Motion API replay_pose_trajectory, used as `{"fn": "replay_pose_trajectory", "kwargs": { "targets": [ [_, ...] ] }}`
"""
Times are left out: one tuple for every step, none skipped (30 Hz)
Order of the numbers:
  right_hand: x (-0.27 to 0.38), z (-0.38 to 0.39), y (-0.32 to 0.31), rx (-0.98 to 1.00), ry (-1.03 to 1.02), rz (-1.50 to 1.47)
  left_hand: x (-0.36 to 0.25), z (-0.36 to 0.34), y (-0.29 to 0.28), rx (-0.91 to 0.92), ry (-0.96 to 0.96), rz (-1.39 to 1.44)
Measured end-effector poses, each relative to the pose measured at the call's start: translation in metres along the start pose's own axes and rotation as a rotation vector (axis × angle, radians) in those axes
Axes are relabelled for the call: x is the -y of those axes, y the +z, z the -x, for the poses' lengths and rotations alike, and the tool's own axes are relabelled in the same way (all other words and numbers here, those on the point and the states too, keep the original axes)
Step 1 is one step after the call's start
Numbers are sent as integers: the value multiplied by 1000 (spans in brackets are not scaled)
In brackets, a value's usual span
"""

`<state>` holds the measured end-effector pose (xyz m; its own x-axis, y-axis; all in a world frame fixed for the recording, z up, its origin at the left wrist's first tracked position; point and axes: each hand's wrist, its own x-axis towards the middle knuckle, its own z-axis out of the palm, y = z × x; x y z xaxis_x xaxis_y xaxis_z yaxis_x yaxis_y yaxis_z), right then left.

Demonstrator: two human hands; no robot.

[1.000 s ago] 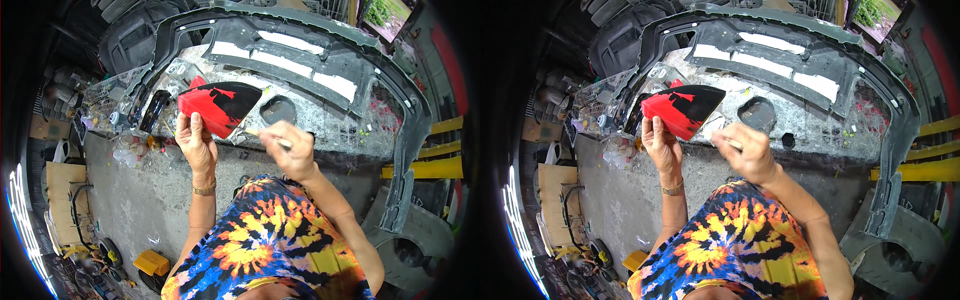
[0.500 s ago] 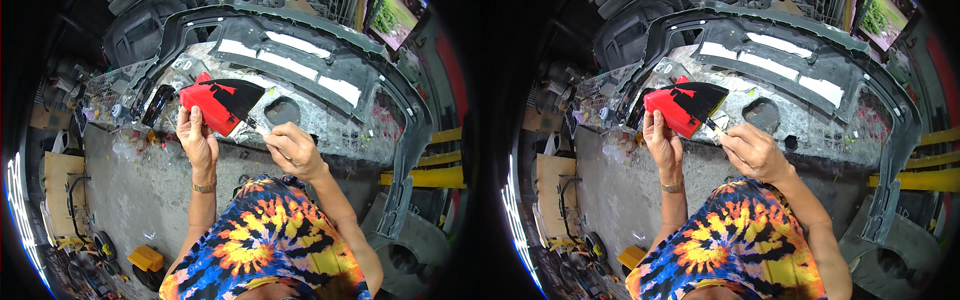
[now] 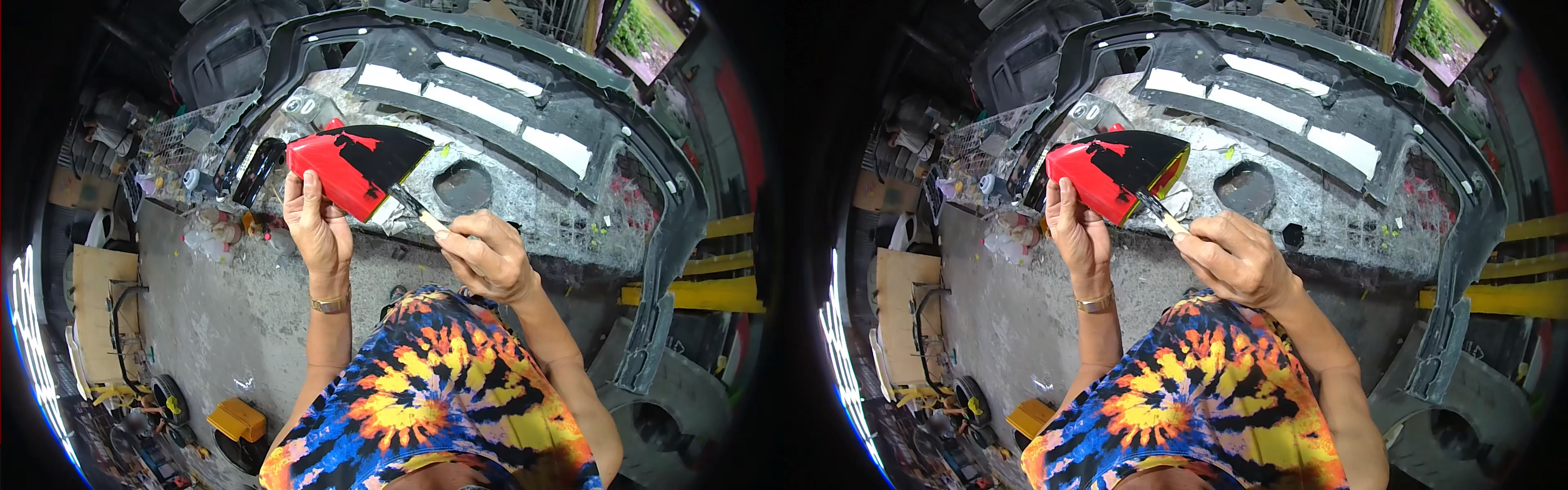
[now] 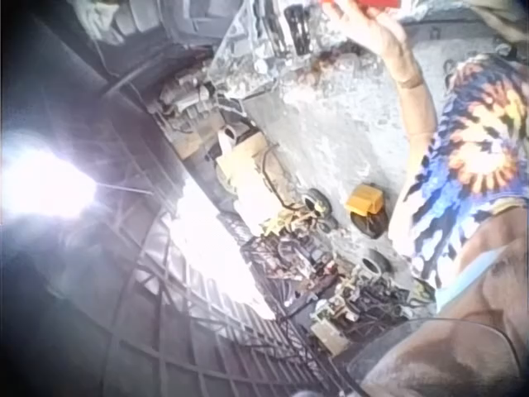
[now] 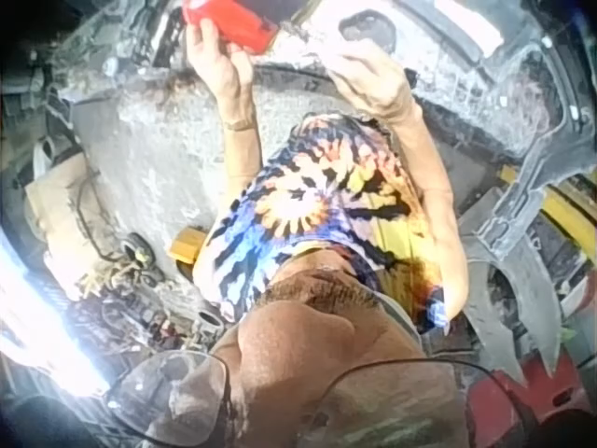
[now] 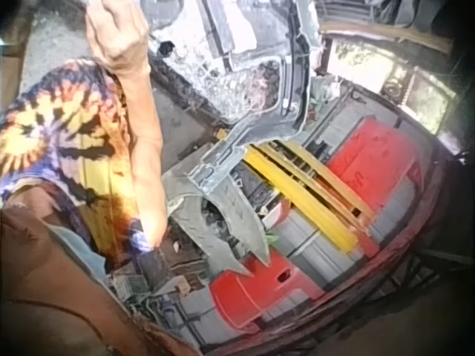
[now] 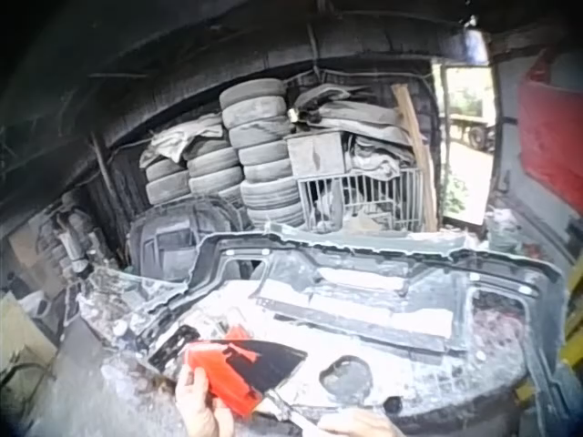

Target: Painting a red car side mirror cover with black paint using a small brush.

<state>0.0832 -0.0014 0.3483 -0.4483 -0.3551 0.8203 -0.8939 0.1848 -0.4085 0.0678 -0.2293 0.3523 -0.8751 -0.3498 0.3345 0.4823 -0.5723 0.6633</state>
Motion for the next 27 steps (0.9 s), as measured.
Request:
{"fn": "replay_pose_trajectory", "kwargs": {
  "targets": [
    [-2, -3, 4, -23, -26, 22, 0, 0, 2, -17, -3, -11],
    [-3, -5, 7, -46, -52, 44, 0, 0, 2, -14, -6, -11],
    [-4, -5, 6, -48, -53, 44, -1, -1, 2, -5, -10, -6],
    [-6, -5, 5, 8, -26, 13, -1, -1, 2, 3, -14, 0],
    [-6, -4, 3, 63, 1, -19, -1, 0, 2, 5, -14, -1],
    [-6, -4, 1, 63, -1, -19, 0, 0, 0, -27, -3, -19],
    [-4, -3, -1, 18, 8, -42, 0, 0, -1, -59, 8, -36],
    [-3, -3, -2, -28, 18, -65, 0, 0, -2, -59, 10, -36],
    [-4, -4, -1, -30, 21, -62, 0, -1, -3, -53, 9, -44],
    [-8, -7, 2, -52, -11, -22, -1, 0, -3, -48, 7, -51],
    [-11, -9, 4, -73, -42, 19, 0, 1, -3, -45, 4, -51],
    [-16, -9, 6, -39, -27, 11, 0, 0, -3, -46, 9, -44],
    [-16, -8, 3, -40, -30, 9, -1, -1, -3, -47, 15, -38],
    [-13, -5, -1, -33, 13, -20, -2, -1, -4, -47, 18, -38],
    [-9, -3, -5, -25, 57, -49, -3, 1, -4, -36, 13, -37],
    [-6, -4, -6, -38, 64, -61, -3, 2, -4, -26, 8, -36],
    [-7, -6, -5, -37, 63, -61, -3, 2, -3, -27, 10, -35],
    [-9, -9, -3, -31, 45, -37, -4, 2, -1, -41, 17, -37],
    [-11, -10, -1, -26, 27, -13, -5, 2, 0, -54, 24, -39],
    [-12, -7, -3, -4, 39, -42, -6, 4, 0, -52, 26, -39],
    [-11, -7, -5, -3, 32, -45, -6, 5, -2, -42, 18, -31],
    [-6, -6, -8, -22, 53, -48, -5, 5, -4, -32, 11, -23],
    [-4, -8, -10, -41, 74, -51, -4, 4, -5, -34, 19, -24],
    [-1, -12, -9, -64, 46, -50, -2, 5, -5, -23, 19, -50],
    [0, -17, -3, -65, 44, -52, -1, 6, -4, -12, 18, -77],
    [0, -24, 4, -60, 1, -35, 1, 6, -2, -45, 34, -118],
    [0, -30, 8, -56, -41, -16, 1, 6, 0, -44, 34, -118]
  ]
}}
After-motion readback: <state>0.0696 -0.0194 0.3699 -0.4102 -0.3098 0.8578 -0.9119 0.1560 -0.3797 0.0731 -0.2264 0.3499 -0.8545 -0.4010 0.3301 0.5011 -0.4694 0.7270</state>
